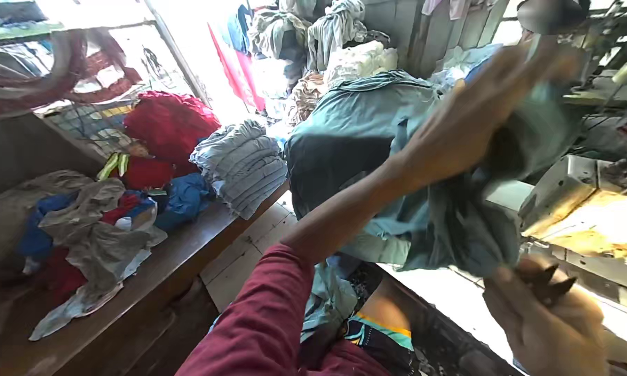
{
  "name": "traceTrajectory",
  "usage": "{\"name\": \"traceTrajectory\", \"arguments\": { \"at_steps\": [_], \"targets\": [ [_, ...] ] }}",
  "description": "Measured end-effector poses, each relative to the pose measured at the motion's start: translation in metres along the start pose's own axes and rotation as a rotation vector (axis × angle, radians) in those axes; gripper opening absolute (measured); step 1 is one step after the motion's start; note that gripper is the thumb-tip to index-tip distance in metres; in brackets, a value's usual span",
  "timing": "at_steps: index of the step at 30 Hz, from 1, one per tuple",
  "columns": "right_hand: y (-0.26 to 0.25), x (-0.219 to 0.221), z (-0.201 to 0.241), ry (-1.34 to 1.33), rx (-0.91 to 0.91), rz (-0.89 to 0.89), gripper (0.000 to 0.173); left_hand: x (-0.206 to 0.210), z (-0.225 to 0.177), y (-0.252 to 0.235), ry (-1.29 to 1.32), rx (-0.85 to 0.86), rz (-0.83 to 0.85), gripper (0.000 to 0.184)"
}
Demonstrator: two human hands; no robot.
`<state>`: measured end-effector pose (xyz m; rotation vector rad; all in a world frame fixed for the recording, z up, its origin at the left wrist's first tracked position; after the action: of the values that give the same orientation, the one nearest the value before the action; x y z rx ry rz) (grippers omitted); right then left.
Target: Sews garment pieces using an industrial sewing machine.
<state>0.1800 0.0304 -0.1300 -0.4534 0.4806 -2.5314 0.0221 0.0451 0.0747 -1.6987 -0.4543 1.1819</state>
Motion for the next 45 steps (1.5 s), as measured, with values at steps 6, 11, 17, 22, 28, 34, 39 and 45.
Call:
{"name": "traceTrajectory", "arguments": {
  "at_steps": [6, 11, 17, 22, 28, 34, 39, 45],
  "targets": [
    [0.088, -0.096, -0.118, -0.154, 0.488, -0.279, 0.025, 0.134, 0.037, 0.155, 0.614, -0.033, 0.944, 0.042],
    [0.094, -0.112, -0.106, 0.708, 0.196, -0.376, 0.018, 0.14, -0.002, 0.155, 0.538, -0.024, 0.864, 0.014],
    [0.056, -0.051, -0.049, 1.09, -0.299, -0.332, 0.043, 0.145, -0.019, 0.139, 0.353, -0.014, 0.734, 0.014],
    [0.043, -0.076, -0.085, 0.982, -0.184, -0.331, 0.02, 0.158, -0.008, 0.14, 0.342, -0.061, 0.622, 0.014],
    [0.055, -0.11, -0.11, 0.445, 0.159, -0.388, 0.01, 0.179, 0.005, 0.158, 0.552, -0.209, 0.535, 0.01],
    [0.074, -0.117, -0.121, 0.255, 0.251, -0.415, 0.009, 0.195, 0.005, 0.185, 0.507, -0.214, 0.65, 0.012],
    [0.072, -0.114, -0.116, 0.311, 0.219, -0.388, 0.009, 0.178, 0.009, 0.175, 0.425, -0.341, 0.652, 0.008],
    [0.07, -0.108, -0.099, 0.373, 0.167, -0.384, 0.008, 0.195, -0.008, 0.175, 0.593, -0.541, 0.416, 0.011]
  ]
}}
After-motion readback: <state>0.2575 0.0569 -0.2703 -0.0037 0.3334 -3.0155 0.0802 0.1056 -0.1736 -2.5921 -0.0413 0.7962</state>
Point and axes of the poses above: each hand's wrist, its own y-axis away from the middle knuckle, its own x-axis out of the palm, z = x × y, the point moved 9 cm from there along -y, towards the middle knuckle, and after that the axes turned 4 degrees about -z, right-handed, at the moved point
